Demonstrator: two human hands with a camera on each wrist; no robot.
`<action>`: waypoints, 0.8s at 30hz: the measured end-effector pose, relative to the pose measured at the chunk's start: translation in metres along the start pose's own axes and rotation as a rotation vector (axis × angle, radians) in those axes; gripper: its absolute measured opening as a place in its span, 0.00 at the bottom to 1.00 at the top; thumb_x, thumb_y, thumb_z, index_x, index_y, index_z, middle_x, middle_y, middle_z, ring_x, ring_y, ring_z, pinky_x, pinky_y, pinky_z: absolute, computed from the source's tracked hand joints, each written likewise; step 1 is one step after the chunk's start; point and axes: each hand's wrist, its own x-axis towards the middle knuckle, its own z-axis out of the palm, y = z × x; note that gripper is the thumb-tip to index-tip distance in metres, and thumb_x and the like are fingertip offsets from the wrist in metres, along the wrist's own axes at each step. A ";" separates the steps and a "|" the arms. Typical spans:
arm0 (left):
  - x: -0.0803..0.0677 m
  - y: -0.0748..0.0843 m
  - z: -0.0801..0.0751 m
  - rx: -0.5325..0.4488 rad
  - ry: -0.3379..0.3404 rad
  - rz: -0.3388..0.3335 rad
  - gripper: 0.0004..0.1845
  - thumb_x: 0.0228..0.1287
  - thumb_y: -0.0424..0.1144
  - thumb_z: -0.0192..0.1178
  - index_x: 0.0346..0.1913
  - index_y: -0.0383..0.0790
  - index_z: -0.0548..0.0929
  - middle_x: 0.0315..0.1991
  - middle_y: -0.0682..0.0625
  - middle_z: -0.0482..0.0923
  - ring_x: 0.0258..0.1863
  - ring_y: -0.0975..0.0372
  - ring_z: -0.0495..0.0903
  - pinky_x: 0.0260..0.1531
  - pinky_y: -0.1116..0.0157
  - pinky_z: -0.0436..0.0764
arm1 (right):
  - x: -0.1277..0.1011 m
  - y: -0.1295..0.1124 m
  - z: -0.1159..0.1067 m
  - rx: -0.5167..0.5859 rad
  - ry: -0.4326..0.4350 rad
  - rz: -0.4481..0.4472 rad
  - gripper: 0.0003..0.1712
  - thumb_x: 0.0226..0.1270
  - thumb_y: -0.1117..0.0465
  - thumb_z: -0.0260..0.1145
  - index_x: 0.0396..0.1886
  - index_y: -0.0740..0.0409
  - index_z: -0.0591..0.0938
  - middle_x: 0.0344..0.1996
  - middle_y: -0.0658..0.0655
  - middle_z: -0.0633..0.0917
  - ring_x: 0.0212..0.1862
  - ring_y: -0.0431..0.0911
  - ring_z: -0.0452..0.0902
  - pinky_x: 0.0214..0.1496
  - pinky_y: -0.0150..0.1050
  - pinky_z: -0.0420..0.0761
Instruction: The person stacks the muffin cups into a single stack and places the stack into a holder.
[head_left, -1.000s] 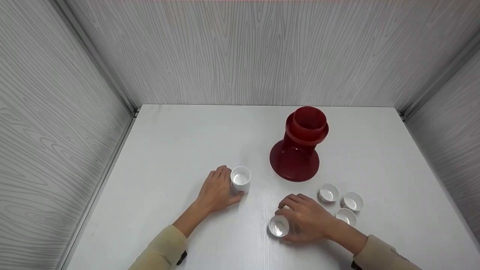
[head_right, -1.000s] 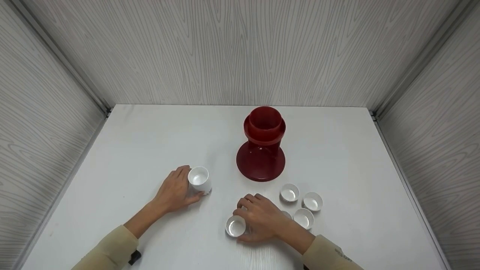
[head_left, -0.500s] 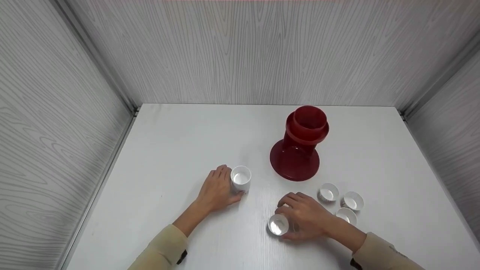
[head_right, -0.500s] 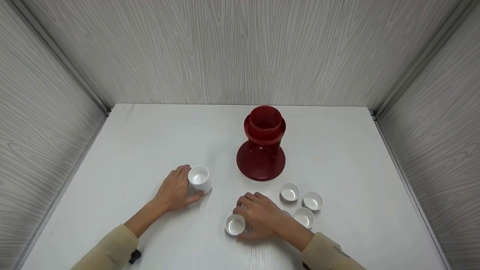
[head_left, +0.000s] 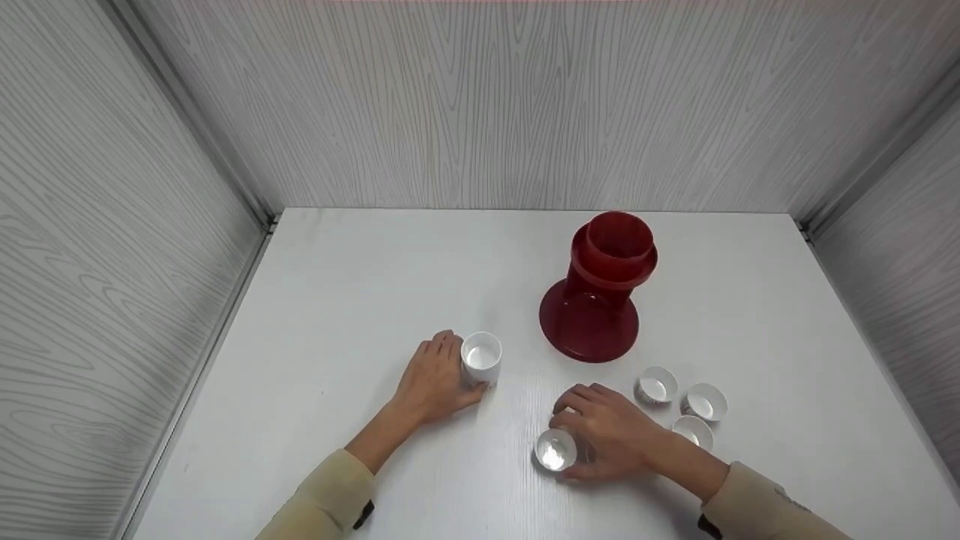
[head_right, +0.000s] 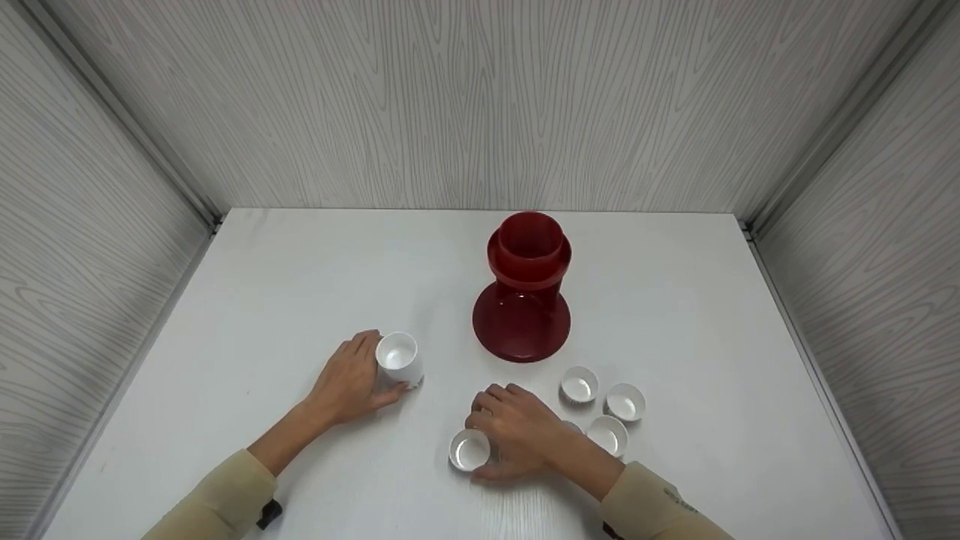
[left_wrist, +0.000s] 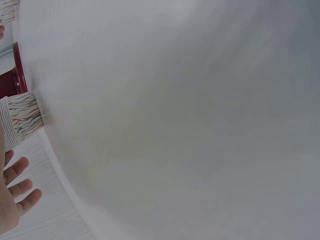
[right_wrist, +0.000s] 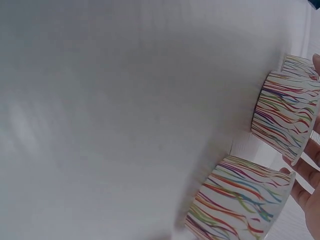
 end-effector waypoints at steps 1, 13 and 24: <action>0.000 0.000 0.000 0.002 -0.002 0.000 0.42 0.62 0.66 0.67 0.60 0.30 0.77 0.56 0.40 0.83 0.64 0.48 0.80 0.60 0.54 0.83 | 0.000 0.000 0.000 0.001 -0.004 0.003 0.34 0.47 0.29 0.79 0.47 0.42 0.83 0.47 0.44 0.84 0.53 0.41 0.79 0.52 0.41 0.81; 0.000 0.000 0.000 0.016 0.009 0.009 0.43 0.61 0.67 0.67 0.59 0.30 0.77 0.55 0.39 0.83 0.62 0.49 0.81 0.58 0.54 0.84 | 0.005 0.000 -0.011 0.011 -0.045 0.032 0.33 0.52 0.29 0.77 0.51 0.42 0.83 0.50 0.45 0.84 0.56 0.42 0.79 0.56 0.43 0.82; -0.002 0.001 -0.002 0.042 0.016 0.016 0.41 0.62 0.67 0.66 0.59 0.31 0.77 0.55 0.42 0.83 0.63 0.50 0.80 0.58 0.56 0.83 | 0.014 0.005 -0.023 -0.020 0.006 0.049 0.35 0.46 0.29 0.80 0.49 0.41 0.84 0.50 0.44 0.84 0.56 0.43 0.80 0.59 0.45 0.82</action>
